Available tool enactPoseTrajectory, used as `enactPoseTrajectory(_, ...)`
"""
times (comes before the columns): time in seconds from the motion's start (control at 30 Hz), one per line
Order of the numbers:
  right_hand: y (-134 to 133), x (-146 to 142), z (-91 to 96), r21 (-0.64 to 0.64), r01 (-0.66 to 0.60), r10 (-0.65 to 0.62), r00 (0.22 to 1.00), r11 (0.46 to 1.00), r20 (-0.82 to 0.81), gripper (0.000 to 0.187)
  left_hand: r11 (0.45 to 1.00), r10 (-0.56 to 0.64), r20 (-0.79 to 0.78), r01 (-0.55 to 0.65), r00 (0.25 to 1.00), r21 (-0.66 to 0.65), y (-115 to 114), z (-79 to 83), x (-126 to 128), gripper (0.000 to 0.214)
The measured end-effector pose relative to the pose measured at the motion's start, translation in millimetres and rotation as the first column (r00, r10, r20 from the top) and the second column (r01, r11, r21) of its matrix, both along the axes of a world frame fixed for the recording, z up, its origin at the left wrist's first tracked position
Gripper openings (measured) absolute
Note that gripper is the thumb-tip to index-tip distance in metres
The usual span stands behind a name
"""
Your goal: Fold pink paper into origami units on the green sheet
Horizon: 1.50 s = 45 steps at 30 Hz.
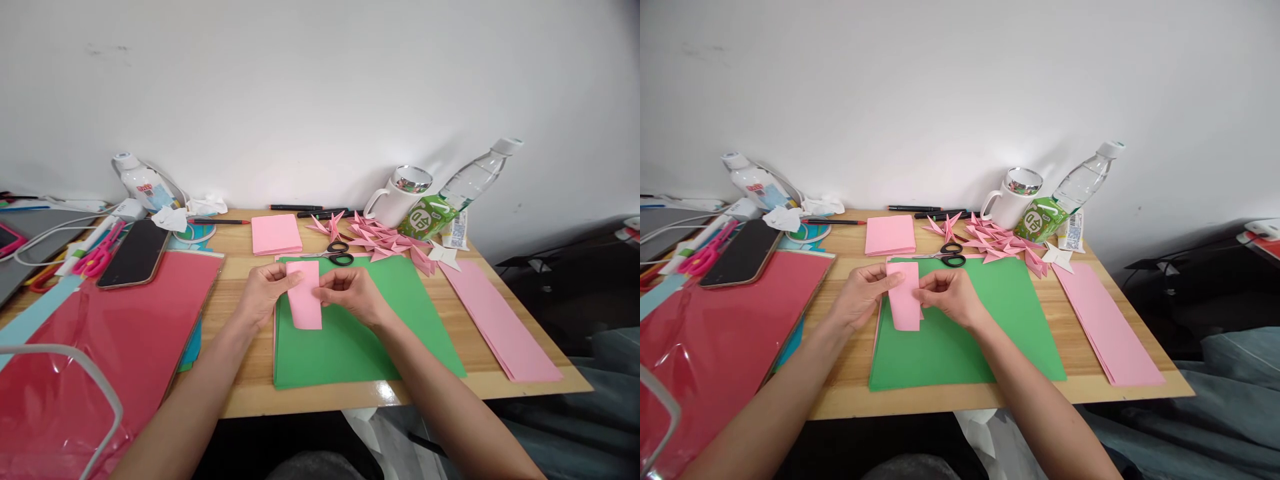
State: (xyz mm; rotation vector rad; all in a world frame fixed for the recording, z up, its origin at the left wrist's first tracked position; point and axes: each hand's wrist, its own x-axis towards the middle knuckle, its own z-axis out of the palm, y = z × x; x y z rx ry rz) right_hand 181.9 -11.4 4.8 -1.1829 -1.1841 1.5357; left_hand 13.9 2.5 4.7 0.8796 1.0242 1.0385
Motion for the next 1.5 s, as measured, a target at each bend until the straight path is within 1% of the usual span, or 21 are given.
enactPoseTrajectory(0.2,-1.0,0.0,-0.3,0.009,0.005,-0.005,1.0,1.0,-0.021,0.025,1.0,0.015,0.004,-0.015,1.0,-0.009,1.9,-2.0,-0.6,0.027)
enactPoseTrajectory(0.37,-1.3,-0.1,0.7,-0.002,-0.003,0.003,1.0,1.0,-0.017,0.024,1.0,0.001,0.012,-0.001,1.0,-0.001,1.2,-2.8,-1.5,0.025)
enactPoseTrajectory(0.67,-1.8,0.0,-0.4,0.011,-0.004,0.004,1.0,1.0,-0.029,0.024,0.999,0.035,0.009,-0.034,0.999,-0.037,1.3,-0.7,0.8,0.029)
enactPoseTrajectory(1.0,-0.6,0.3,-2.1,-0.007,-0.014,0.014,0.999,1.0,-0.048,0.025,0.999,0.038,0.012,-0.038,0.999,-0.014,0.9,-4.8,-0.1,0.033)
enactPoseTrajectory(1.1,0.0,1.1,-4.0,-0.015,-0.016,0.015,0.998,1.0,-0.057,0.025,0.999,-0.017,0.036,0.018,0.999,-0.031,1.7,-4.4,-1.8,0.032)
enactPoseTrajectory(1.17,0.7,2.1,-5.3,-0.023,0.006,-0.008,0.997,1.0,-0.072,0.025,0.991,-0.119,0.061,0.122,0.991,-0.047,1.6,-3.6,-2.9,0.035)
enactPoseTrajectory(1.23,1.9,3.2,-6.5,-0.039,0.053,-0.057,0.994,0.998,-0.093,0.025,0.968,-0.241,0.07,0.245,0.968,-0.058,0.6,-3.0,-3.3,0.039)
enactPoseTrajectory(1.3,3.1,4.0,-7.5,-0.066,0.104,-0.111,0.988,0.992,-0.109,0.026,0.948,-0.308,0.055,0.312,0.95,-0.07,-0.5,-3.2,-3.0,0.04)
enactPoseTrajectory(1.33,3.6,4.1,-7.8,-0.078,0.125,-0.133,0.985,0.989,-0.112,0.026,0.945,-0.313,0.044,0.316,0.949,-0.083,-0.9,-3.6,-2.7,0.04)
enactPoseTrajectory(1.4,4.2,3.8,-8.0,-0.086,0.153,-0.161,0.981,0.985,-0.106,0.027,0.952,-0.286,0.01,0.285,0.958,-0.112,-1.0,-5.2,-2.1,0.038)
enactPoseTrajectory(1.5,4.0,2.6,-7.4,-0.072,0.173,-0.179,0.98,0.982,-0.09,0.027,0.96,-0.25,-0.043,0.242,0.967,-0.141,0.3,-8.1,-2.0,0.036)
